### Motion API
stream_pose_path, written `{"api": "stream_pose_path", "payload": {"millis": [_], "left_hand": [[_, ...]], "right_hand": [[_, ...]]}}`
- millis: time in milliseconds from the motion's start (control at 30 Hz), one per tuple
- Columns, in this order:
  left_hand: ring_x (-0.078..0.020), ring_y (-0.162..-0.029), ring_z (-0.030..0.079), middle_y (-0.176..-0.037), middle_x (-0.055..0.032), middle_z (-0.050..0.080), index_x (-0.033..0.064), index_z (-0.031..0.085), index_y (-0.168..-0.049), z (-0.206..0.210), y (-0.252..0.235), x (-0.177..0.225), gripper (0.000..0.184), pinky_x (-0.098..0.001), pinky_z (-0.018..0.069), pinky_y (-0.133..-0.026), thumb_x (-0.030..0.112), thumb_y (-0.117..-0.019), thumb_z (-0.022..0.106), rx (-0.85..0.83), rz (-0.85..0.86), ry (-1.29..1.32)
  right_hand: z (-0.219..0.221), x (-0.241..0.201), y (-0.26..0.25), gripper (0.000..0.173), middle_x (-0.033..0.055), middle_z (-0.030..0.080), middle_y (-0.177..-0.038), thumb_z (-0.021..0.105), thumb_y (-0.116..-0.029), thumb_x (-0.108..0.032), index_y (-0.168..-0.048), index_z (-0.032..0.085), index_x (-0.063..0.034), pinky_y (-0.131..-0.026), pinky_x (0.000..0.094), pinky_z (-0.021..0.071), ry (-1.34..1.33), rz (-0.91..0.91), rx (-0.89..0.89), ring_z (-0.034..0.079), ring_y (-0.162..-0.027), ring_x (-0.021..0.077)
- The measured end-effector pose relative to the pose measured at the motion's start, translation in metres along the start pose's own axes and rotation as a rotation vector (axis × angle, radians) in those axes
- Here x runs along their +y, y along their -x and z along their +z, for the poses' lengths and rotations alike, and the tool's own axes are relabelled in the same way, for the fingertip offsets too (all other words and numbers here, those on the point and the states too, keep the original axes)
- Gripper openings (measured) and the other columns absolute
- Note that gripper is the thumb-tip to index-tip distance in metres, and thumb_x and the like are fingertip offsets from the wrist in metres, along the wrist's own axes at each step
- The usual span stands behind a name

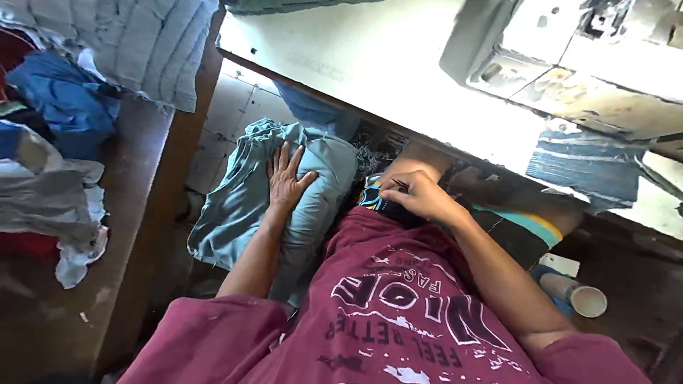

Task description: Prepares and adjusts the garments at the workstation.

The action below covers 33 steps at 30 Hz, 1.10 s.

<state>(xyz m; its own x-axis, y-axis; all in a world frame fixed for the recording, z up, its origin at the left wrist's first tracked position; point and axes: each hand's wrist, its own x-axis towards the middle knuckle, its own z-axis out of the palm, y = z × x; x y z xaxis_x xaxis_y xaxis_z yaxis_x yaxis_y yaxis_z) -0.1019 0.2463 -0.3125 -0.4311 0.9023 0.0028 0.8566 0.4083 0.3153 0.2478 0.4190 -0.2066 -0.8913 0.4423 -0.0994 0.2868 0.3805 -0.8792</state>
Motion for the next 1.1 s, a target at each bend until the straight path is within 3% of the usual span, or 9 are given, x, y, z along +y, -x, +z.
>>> {"api": "stream_pose_path", "payload": {"millis": [100,233,400,567,700,767,867,967,1100], "left_hand": [[-0.029,-0.16,0.01,-0.173,-0.0013,0.017,0.037,0.036,-0.16,-0.001,0.0,0.003,0.083,-0.0636,0.009,-0.126,0.083,-0.0915,0.035,-0.006,0.008,-0.005],[-0.0271,-0.16,0.014,-0.172,-0.0028,0.021,0.0327,0.037,-0.16,0.001,0.014,0.011,0.08,-0.0607,0.0109,-0.127,0.078,-0.0943,0.036,0.055,0.012,0.017],[-0.0239,-0.159,0.018,-0.171,-0.0048,0.023,0.0209,0.031,-0.163,0.007,0.056,0.007,0.072,-0.0539,0.0145,-0.129,0.062,-0.1042,0.028,0.092,0.029,-0.038],[-0.0232,-0.159,0.017,-0.172,-0.0041,0.02,0.0192,0.022,-0.166,0.012,0.101,-0.002,0.068,-0.0529,0.0124,-0.129,0.055,-0.1078,0.02,0.093,0.008,-0.145],[-0.0291,-0.155,0.029,-0.168,-0.0103,0.031,0.0169,0.032,-0.163,0.005,0.091,0.001,0.072,-0.0563,0.0213,-0.126,0.06,-0.1064,0.023,0.108,0.031,-0.148],[-0.0277,-0.152,0.036,-0.165,-0.0093,0.037,0.0185,0.04,-0.16,-0.007,0.084,0.011,0.069,-0.0573,0.0286,-0.123,0.06,-0.1055,0.033,0.118,-0.008,-0.062],[-0.0281,-0.14,0.054,-0.148,-0.0147,0.058,0.0058,0.06,-0.143,-0.026,0.066,0.035,0.05,-0.0512,0.0414,-0.118,0.039,-0.1069,0.05,0.318,0.002,0.123],[-0.0256,-0.139,0.055,-0.144,-0.0135,0.061,0.0039,0.065,-0.136,-0.052,0.027,0.064,0.042,-0.046,0.0411,-0.119,0.031,-0.1058,0.054,0.504,0.141,0.183],[-0.0236,-0.133,0.06,-0.135,-0.009,0.068,0.0069,0.072,-0.124,-0.104,-0.039,0.116,0.03,-0.0503,0.041,-0.118,0.025,-0.1044,0.058,0.607,0.358,0.231]], "right_hand": [[-0.003,0.011,0.032,0.018,-0.0045,0.074,-0.084,0.066,-0.1014,-0.028,-0.098,0.078,-0.0154,-0.069,0.0292,0.0577,-0.253,0.038,0.011,0.067,-0.073,0.005],[-0.007,0.022,0.065,0.023,0.0005,0.075,-0.088,0.06,-0.1044,-0.021,-0.097,0.078,-0.0088,-0.07,0.028,0.056,-0.465,-0.009,0.076,0.067,-0.075,0.0075],[-0.009,0.031,0.09,0.024,-0.0008,0.075,-0.086,0.06,-0.1043,-0.021,-0.095,0.078,-0.0096,-0.062,0.0245,0.0516,-0.509,-0.017,0.122,0.062,-0.068,0.0052],[-0.006,0.036,0.1,0.027,-0.0031,0.073,-0.086,0.057,-0.1061,-0.025,-0.097,0.078,-0.0098,-0.062,0.0221,0.0492,-0.539,-0.044,0.162,0.059,-0.066,0.0016],[-0.024,0.026,0.11,0.029,-0.0009,0.075,-0.089,0.055,-0.107,-0.025,-0.099,0.077,-0.0077,-0.061,0.022,0.0509,-0.556,-0.104,0.248,0.062,-0.069,0.0032],[-0.037,0.021,0.117,0.032,0.0012,0.076,-0.089,0.052,-0.1082,-0.028,-0.109,0.075,-0.0057,-0.06,0.0229,0.0514,-0.569,-0.138,0.273,0.063,-0.068,0.0054],[-0.052,0.016,0.125,0.042,0.0037,0.068,-0.073,0.042,-0.1111,-0.034,-0.121,0.071,-0.0049,-0.05,0.0252,0.0469,-0.572,-0.167,0.285,0.055,-0.054,0.009],[-0.06,0.008,0.123,0.045,0.0036,0.061,-0.065,0.038,-0.1121,-0.035,-0.119,0.072,-0.0065,-0.048,0.0269,0.0476,-0.521,-0.168,0.308,0.054,-0.05,0.0108],[-0.081,-0.006,0.109,0.041,0.0013,0.067,-0.072,0.038,-0.1121,-0.031,-0.118,0.073,-0.0087,-0.055,0.027,0.0523,-0.338,-0.213,0.465,0.06,-0.058,0.0099]]}}
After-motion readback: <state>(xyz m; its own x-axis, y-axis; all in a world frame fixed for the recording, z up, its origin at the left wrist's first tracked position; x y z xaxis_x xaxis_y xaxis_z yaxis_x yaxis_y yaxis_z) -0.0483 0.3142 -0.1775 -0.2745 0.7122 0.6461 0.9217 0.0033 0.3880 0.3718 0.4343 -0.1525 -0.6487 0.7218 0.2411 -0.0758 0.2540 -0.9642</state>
